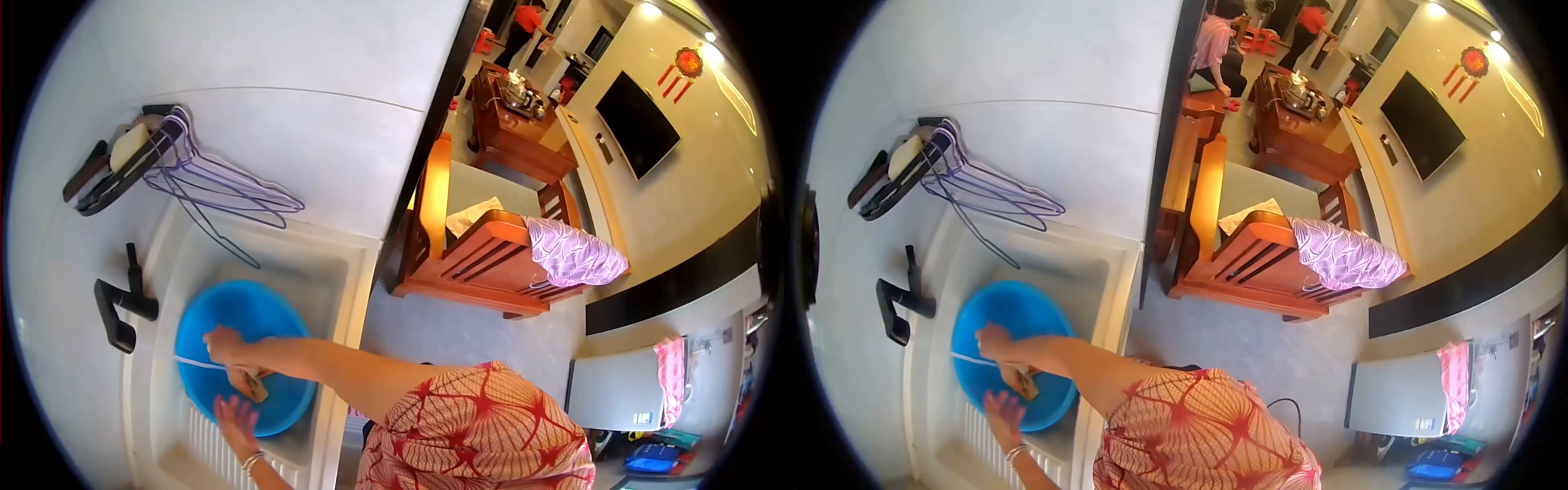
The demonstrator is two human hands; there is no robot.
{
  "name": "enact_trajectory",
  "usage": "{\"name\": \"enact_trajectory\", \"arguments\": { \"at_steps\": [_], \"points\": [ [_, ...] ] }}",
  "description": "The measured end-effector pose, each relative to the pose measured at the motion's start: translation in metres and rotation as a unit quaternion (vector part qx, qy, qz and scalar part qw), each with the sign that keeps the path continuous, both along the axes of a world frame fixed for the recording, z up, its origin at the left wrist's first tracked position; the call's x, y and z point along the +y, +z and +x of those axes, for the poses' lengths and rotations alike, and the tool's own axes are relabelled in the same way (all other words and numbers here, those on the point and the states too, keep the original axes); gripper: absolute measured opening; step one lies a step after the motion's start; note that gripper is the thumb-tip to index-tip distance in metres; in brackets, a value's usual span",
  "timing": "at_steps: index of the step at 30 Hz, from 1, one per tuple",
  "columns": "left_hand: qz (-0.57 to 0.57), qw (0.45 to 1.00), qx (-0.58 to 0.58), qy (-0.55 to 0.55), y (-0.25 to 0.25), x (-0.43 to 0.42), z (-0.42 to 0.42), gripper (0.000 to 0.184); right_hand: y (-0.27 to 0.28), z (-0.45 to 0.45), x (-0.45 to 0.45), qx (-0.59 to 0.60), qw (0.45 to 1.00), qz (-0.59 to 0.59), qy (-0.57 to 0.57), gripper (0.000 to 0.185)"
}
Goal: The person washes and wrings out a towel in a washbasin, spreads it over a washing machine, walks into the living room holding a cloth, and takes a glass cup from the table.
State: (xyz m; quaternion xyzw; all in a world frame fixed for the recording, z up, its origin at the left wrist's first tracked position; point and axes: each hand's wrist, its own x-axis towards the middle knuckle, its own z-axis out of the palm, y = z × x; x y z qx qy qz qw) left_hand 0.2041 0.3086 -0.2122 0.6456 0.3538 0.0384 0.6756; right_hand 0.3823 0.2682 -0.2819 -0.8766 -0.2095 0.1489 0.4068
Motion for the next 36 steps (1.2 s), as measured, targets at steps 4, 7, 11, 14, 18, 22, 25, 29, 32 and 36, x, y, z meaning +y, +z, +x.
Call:
{"name": "enact_trajectory", "arguments": {
  "at_steps": [4, 7, 11, 14, 18, 22, 25, 29, 32, 36],
  "points": [
    [-0.560, 0.808, -0.159, 0.094, -0.062, -0.026, 0.012, 0.065, -0.005, -0.058, 0.006, 0.002, 0.977, 0.164, 0.138, 0.015],
    [-0.392, 0.876, -0.277, 0.040, -0.093, -0.006, 0.019, 0.056, -0.012, -0.103, 0.002, -0.190, 0.957, 0.164, 0.149, 0.018],
    [-0.327, 0.905, -0.225, 0.151, -0.075, -0.005, 0.009, 0.050, 0.046, -0.131, -0.051, -0.034, 0.923, 0.273, 0.268, 0.023],
    [-0.342, 0.902, -0.209, 0.160, -0.070, -0.014, 0.018, 0.045, 0.026, -0.100, -0.042, -0.145, 0.914, 0.159, 0.343, 0.017],
    [-0.306, 0.925, -0.162, 0.158, -0.068, -0.021, 0.019, 0.038, 0.008, -0.031, -0.022, 0.303, 0.924, -0.019, 0.230, 0.021],
    [0.209, 0.974, -0.047, -0.073, -0.088, -0.009, 0.006, 0.032, 0.022, -0.071, -0.032, -0.008, 0.959, 0.077, 0.271, 0.017],
    [0.271, 0.959, -0.074, -0.046, -0.091, -0.002, 0.034, 0.034, 0.010, -0.095, -0.018, -0.147, 0.925, 0.221, 0.272, 0.013],
    [-0.336, 0.895, -0.214, 0.201, -0.076, -0.020, 0.036, 0.047, -0.056, 0.002, 0.004, 0.091, 0.951, 0.207, 0.209, 0.020],
    [-0.408, 0.882, -0.144, 0.187, -0.039, -0.015, 0.033, 0.051, -0.025, 0.020, -0.010, -0.091, 0.964, -0.065, 0.240, 0.021],
    [-0.486, 0.836, -0.133, 0.215, -0.052, -0.031, 0.034, 0.062, -0.035, -0.005, -0.011, -0.114, 0.982, 0.040, 0.145, 0.034]
  ]
}}
